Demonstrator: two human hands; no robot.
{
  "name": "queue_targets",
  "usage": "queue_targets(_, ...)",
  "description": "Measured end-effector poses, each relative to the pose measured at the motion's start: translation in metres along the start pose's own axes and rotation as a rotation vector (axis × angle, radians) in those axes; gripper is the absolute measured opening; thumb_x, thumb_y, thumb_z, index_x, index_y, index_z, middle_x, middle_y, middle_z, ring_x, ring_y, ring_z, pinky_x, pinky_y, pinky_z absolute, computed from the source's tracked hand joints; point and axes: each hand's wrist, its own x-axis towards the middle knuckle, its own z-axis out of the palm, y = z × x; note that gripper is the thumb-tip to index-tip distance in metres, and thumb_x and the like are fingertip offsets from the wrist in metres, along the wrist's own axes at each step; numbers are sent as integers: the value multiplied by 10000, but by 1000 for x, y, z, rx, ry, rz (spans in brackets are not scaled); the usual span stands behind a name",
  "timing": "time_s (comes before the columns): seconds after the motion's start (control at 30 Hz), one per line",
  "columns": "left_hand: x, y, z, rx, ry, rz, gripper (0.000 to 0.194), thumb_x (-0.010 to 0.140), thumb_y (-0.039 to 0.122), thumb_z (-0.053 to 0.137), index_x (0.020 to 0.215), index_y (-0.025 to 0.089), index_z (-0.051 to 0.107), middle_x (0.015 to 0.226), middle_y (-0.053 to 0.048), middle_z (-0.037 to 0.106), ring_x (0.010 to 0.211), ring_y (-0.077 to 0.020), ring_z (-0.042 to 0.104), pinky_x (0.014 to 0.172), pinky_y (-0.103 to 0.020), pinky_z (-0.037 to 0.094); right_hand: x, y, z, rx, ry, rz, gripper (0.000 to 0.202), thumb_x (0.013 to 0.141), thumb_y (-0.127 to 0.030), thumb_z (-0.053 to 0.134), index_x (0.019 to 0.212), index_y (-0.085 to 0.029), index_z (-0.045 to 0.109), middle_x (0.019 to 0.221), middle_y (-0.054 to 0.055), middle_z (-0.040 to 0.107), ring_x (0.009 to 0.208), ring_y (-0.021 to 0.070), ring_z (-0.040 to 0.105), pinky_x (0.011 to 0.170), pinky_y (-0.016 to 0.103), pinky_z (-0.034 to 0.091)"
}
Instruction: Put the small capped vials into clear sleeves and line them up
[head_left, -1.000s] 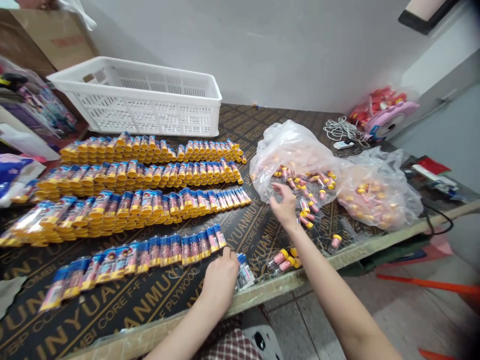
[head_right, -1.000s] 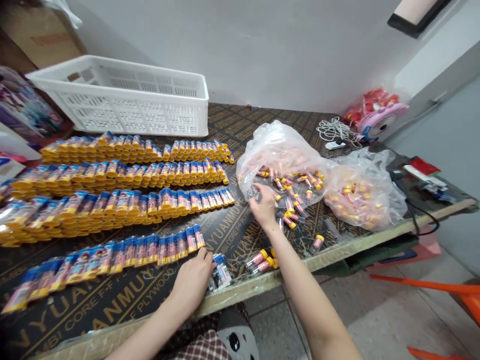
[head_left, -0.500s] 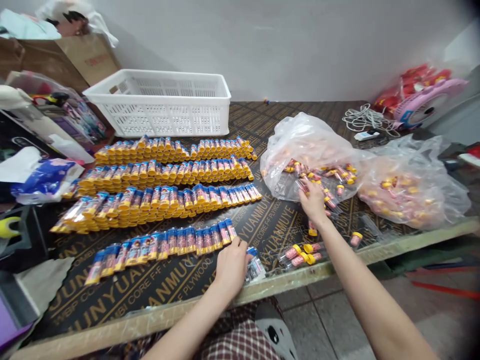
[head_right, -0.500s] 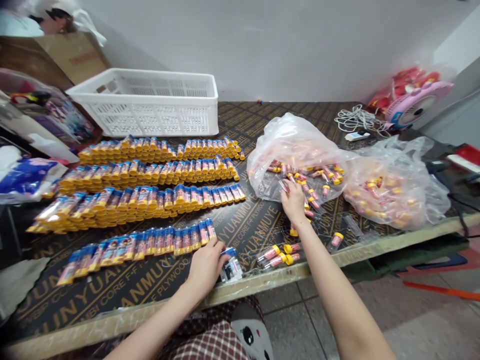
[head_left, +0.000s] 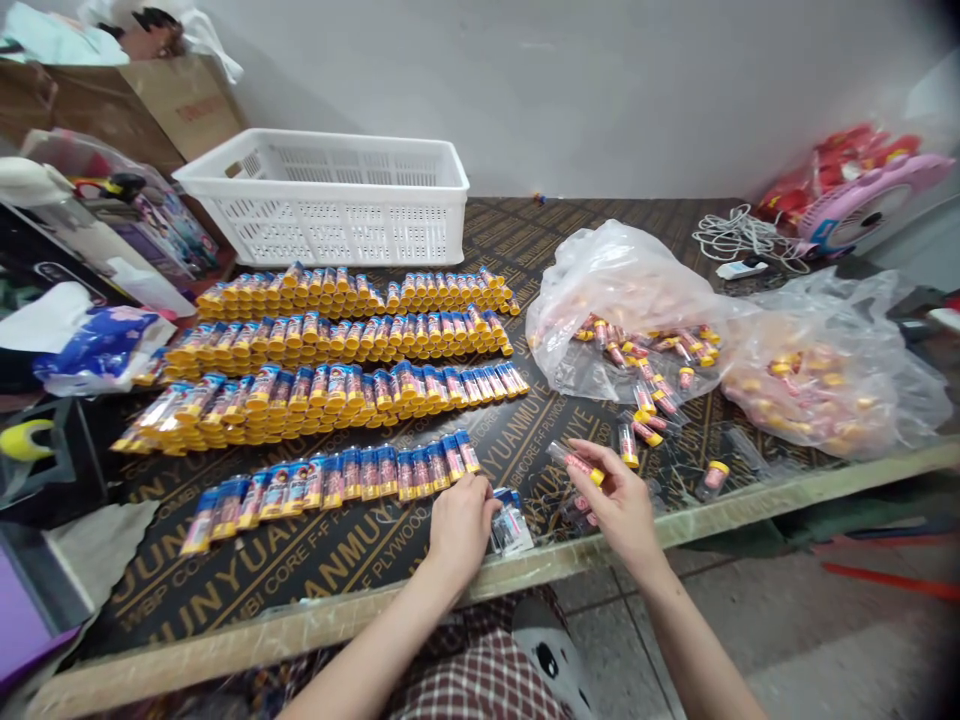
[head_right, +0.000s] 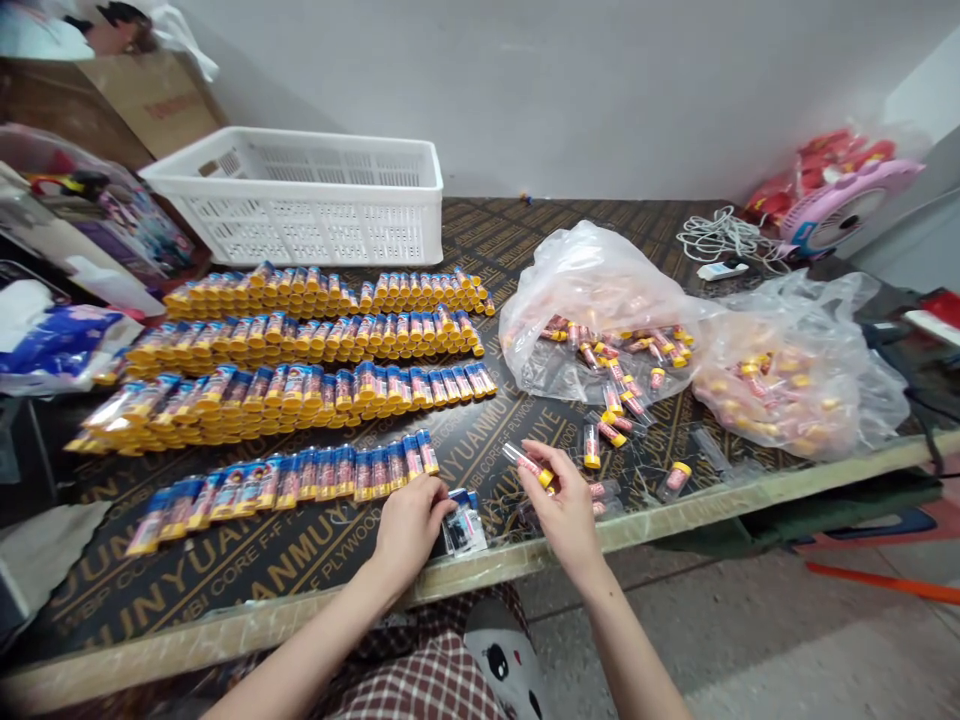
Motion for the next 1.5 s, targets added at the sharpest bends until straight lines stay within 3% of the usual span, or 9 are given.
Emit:
queue_targets(0.23, -1, -4, 1, 23, 18, 35, 127, 870, 207, 524, 784, 188, 615, 816, -53, 667, 781, -184, 619, 689, -263, 393, -14, 0, 13, 69, -2, 28, 259, 795, -395, 637, 955, -193, 615, 912, 66, 668, 794, 195, 626, 685, 321, 526)
queue_targets(0.4, -3, -7, 1, -106, 106, 59, 93, 801, 161, 573, 714, 193, 569, 803, -34, 632, 778, -174, 579, 685, -263, 386, -16, -7, 16, 61, 70, -72, 193, 798, -340, 648, 939, -208, 643, 949, 65, 644, 895, 211, 608, 817, 380, 508)
queue_targets(0.5, -1, -9, -1, -479, 142, 12, 117, 768, 188, 584, 673, 192, 516, 699, 2, 586, 677, -143, 549, 636, -245, 391, -19, -17, 15, 53, 94, -131, 144, 806, -306, 638, 924, -229, 665, 988, 72, 627, 971, 224, 589, 838, 384, 506)
queue_targets(0.67, 8, -11, -20, -1295, 64, -255, 291, 611, 236, 713, 717, 200, 444, 530, 82, 536, 478, -89, 510, 540, -213, 431, -30, -36, 14, 27, 28, -145, 217, 840, -265, 584, 1041, -269, 666, 1050, 66, 586, 958, 203, 593, 803, 341, 539)
queue_targets(0.77, 12, -12, -32, -1486, 75, -331, 429, 484, 170, 798, 830, 167, 543, 625, 36, 651, 519, -90, 571, 563, -209, 464, -36, -41, 20, 66, 20, -156, 246, 842, -238, 584, 1078, -285, 639, 1055, 54, 586, 978, 197, 587, 829, 337, 540)
queue_targets(0.83, 14, -14, -37, -1562, 86, -360, 376, 485, 201, 822, 785, 133, 604, 645, 16, 663, 545, -84, 583, 581, -206, 483, -38, -40, 26, 123, 20, -143, 256, 841, -226, 591, 1089, -283, 616, 1072, 52, 593, 992, 198, 588, 854, 347, 537)
queue_targets(1.13, 15, -21, -36, -1647, 195, -448, 343, 491, 371, 856, 632, 107, 689, 622, -22, 691, 547, -91, 610, 554, -194, 506, -44, -36, 37, 71, 6, -245, 262, 846, -199, 583, 1098, -259, 625, 1104, 75, 631, 1067, 234, 581, 919, 428, 494)
queue_targets(1.37, 14, -21, -36, -1628, 242, -451, 363, 465, 395, 861, 604, 109, 686, 586, -24, 687, 513, -92, 601, 534, -191, 496, -46, -36, 39, 13, 31, -342, 294, 833, -134, 592, 1106, -238, 624, 1094, 72, 642, 1056, 216, 588, 914, 404, 479)
queue_targets(1.5, 13, -20, -34, -1579, 260, -423, 359, 529, 414, 830, 623, 103, 677, 597, -19, 675, 530, -90, 590, 549, -198, 499, -47, -37, 42, 23, -41, -370, 323, 829, -108, 586, 1111, -262, 619, 1101, 58, 638, 1053, 203, 589, 919, 384, 478)
